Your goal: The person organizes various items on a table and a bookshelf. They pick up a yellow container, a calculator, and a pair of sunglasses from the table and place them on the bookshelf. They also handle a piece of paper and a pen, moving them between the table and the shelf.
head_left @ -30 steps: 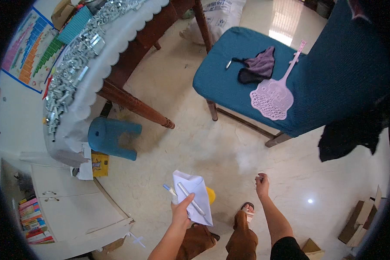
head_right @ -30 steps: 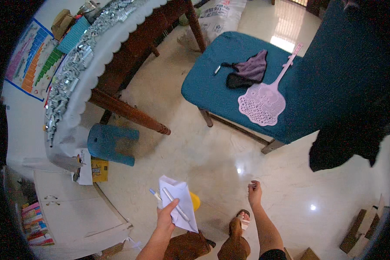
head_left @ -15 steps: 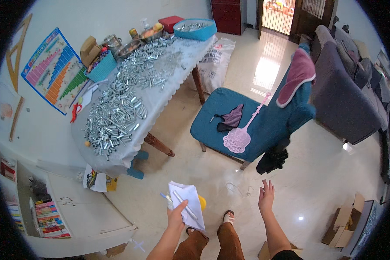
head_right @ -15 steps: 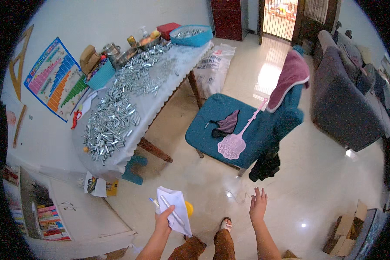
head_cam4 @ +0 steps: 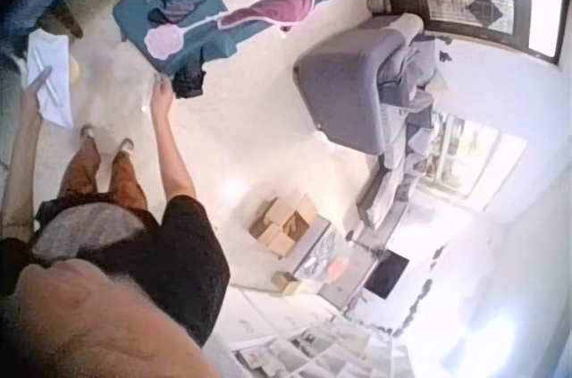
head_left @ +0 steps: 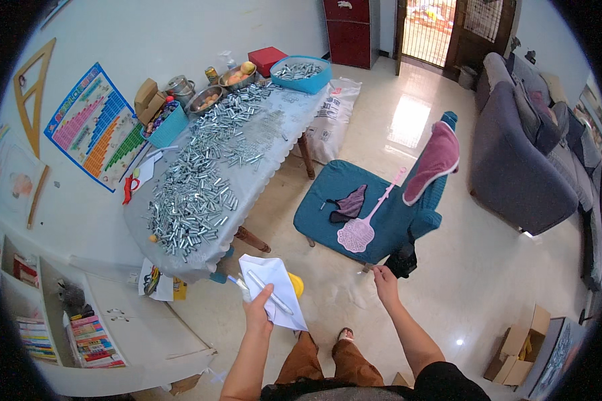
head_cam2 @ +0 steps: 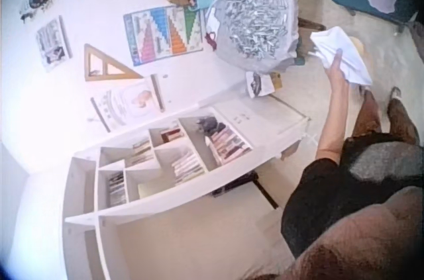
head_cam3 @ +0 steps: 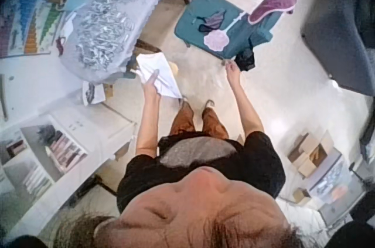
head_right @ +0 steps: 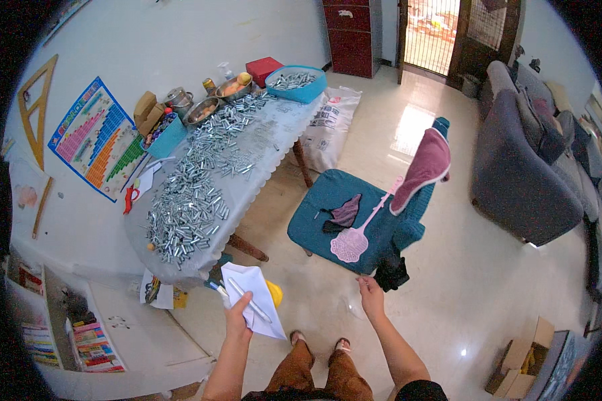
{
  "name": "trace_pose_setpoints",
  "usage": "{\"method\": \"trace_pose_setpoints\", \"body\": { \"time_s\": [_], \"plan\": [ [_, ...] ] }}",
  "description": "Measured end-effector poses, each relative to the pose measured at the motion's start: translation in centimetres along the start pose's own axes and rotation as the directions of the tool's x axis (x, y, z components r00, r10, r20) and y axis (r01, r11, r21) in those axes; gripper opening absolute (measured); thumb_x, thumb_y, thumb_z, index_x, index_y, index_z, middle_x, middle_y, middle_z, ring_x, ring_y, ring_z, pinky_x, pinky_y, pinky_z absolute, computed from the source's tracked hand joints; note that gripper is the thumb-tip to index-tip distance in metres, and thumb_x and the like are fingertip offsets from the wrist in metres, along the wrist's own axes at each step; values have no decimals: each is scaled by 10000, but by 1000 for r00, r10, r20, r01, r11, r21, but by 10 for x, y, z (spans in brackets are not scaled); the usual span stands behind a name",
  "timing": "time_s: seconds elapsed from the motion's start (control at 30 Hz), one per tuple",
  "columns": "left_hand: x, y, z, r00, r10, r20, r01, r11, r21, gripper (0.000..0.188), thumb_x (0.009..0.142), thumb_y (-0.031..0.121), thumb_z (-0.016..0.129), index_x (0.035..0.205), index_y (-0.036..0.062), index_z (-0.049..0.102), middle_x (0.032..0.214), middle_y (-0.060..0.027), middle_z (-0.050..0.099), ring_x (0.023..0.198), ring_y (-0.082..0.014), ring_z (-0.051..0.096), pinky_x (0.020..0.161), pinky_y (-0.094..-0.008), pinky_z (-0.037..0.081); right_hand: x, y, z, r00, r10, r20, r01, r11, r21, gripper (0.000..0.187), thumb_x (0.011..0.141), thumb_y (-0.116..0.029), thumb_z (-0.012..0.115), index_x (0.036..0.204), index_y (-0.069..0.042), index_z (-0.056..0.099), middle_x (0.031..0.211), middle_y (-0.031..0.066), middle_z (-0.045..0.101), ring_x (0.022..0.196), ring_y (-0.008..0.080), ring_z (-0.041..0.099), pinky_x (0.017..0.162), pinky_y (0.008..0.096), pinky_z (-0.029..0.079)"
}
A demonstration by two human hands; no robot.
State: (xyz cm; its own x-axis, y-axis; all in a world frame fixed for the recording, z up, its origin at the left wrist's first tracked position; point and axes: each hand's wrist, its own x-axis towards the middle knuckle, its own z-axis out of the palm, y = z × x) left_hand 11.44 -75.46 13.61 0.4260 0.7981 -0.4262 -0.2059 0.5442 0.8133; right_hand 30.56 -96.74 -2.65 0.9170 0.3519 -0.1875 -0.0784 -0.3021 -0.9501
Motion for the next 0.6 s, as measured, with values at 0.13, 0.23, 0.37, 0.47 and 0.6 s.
{"method": "trace_pose_setpoints", "body": {
  "time_s": [0.13, 0.23, 0.37, 0.47, 0.6],
  "plan": [
    [43, 10, -18, 1000, 17, -21, -17, 999, -28, 506, 721, 15, 620, 1183, 18, 414, 1053, -104, 541, 946, -245, 543, 838, -359, 448, 50, 10, 47, 985, 33, 167, -47, 995, 85, 184, 882, -160, 464, 940, -42, 593, 615, -1, 500, 520, 58, 440, 439, 199, 358],
    [75, 39, -12, 999, -27, -22, 24, 995, -101, 568, 713, -26, 627, 1222, 17, 379, 1114, -113, 511, 1003, -242, 517, 862, -349, 427, 89, -8, 85, 966, 96, 240, -112, 992, 53, 200, 878, -113, 440, 990, -55, 594, 665, 20, 545, 541, 76, 469, 462, 212, 390],
    [143, 52, -10, 999, 36, -23, -38, 995, -91, 552, 712, -38, 617, 1210, 18, 387, 1098, -113, 520, 982, -247, 527, 847, -358, 434, 153, 35, 142, 964, 67, 258, -38, 992, -118, 216, 847, -129, 487, 999, -16, 590, 717, 58, 607, 629, 108, 546, 553, 258, 438],
    [194, 73, -2, 999, -32, -34, 29, 997, -72, 543, 708, -48, 612, 1202, 16, 395, 1085, -116, 527, 974, -245, 531, 839, -357, 437, 175, 9, 167, 937, 271, 219, -204, 936, -285, 233, 825, -173, 535, 982, -6, 576, 720, 79, 621, 648, 146, 592, 593, 269, 454],
    [247, 94, 6, 999, -3, -37, 3, 1000, 17, 567, 695, -44, 627, 1207, 8, 390, 1083, -123, 525, 978, -250, 529, 840, -361, 438, 228, 67, 217, 954, 280, 110, -186, 835, -518, 308, 802, -224, 577, 1031, -22, 533, 742, 114, 633, 691, 206, 626, 623, 312, 471]
  ]
}}
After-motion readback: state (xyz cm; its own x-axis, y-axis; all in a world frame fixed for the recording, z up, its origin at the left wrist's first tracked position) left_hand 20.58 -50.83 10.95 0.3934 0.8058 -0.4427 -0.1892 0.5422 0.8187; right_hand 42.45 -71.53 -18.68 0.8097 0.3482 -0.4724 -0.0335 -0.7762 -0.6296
